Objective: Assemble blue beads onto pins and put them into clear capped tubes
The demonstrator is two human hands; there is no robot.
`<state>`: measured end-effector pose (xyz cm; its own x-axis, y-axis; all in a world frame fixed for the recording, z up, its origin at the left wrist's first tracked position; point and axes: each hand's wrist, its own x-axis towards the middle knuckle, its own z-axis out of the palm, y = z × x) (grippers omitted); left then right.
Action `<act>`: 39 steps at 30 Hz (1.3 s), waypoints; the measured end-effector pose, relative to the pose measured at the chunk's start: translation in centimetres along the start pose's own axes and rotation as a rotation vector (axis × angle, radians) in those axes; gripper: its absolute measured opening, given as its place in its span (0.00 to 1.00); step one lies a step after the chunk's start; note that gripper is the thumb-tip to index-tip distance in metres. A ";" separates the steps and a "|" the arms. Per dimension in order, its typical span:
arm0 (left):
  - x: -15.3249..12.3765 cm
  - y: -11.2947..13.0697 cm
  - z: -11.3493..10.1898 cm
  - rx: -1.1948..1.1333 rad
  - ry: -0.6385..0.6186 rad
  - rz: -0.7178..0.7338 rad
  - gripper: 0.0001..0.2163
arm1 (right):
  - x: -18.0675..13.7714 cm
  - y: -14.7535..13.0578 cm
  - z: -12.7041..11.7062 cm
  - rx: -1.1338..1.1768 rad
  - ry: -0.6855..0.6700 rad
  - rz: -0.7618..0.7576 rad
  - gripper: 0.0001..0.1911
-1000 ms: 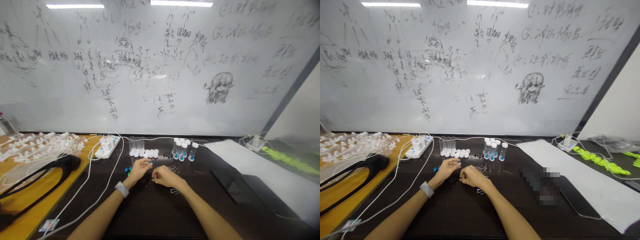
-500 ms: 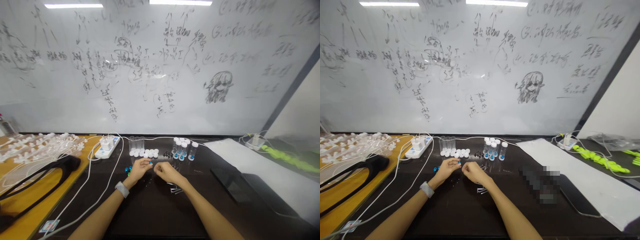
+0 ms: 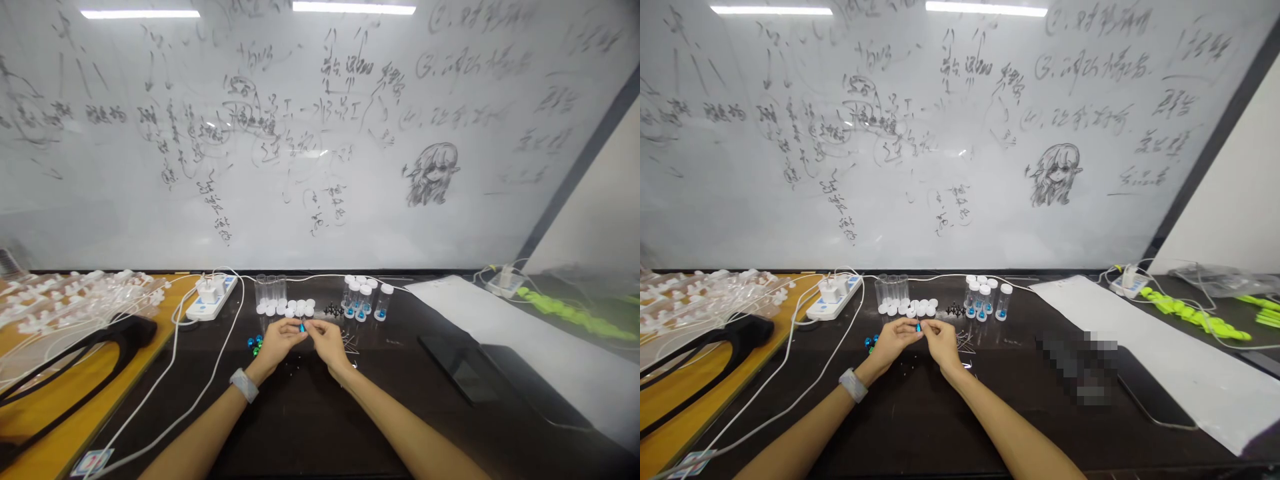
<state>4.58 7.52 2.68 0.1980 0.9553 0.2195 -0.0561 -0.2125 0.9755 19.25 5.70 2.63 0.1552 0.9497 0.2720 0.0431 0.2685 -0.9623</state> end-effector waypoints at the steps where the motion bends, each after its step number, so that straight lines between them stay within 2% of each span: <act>1: 0.0 0.0 0.0 0.011 0.004 0.007 0.16 | 0.0 0.0 0.1 0.017 0.015 0.006 0.19; 4: -0.1 0.1 0.2 0.036 0.019 0.025 0.16 | -0.1 -0.1 0.2 0.052 0.028 0.013 0.19; 12: -0.1 0.2 0.2 0.079 0.041 0.057 0.15 | -0.3 -0.4 -0.2 0.081 -0.044 0.081 0.22; 15: -0.1 0.1 0.1 0.088 0.038 0.072 0.15 | -0.1 -0.5 -0.5 0.034 -0.062 0.063 0.21; 23: 0.1 -0.2 -0.1 0.097 0.021 0.090 0.15 | 0.2 -1.7 -1.8 -0.321 -0.176 -0.142 0.15; 29: 0.0 -0.6 0.0 0.090 -0.026 0.072 0.15 | 0.8 -1.9 -2.9 -0.562 -0.257 -0.450 0.09; 39: -0.2 0.2 0.1 0.087 -0.061 0.041 0.17 | 0.6 -2.6 -3.7 -0.844 -0.391 -0.660 0.11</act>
<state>4.62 7.22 2.84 0.2569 0.9318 0.2565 0.0196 -0.2704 0.9626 22.92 5.01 5.27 -0.4553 0.6883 0.5647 0.6751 0.6804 -0.2850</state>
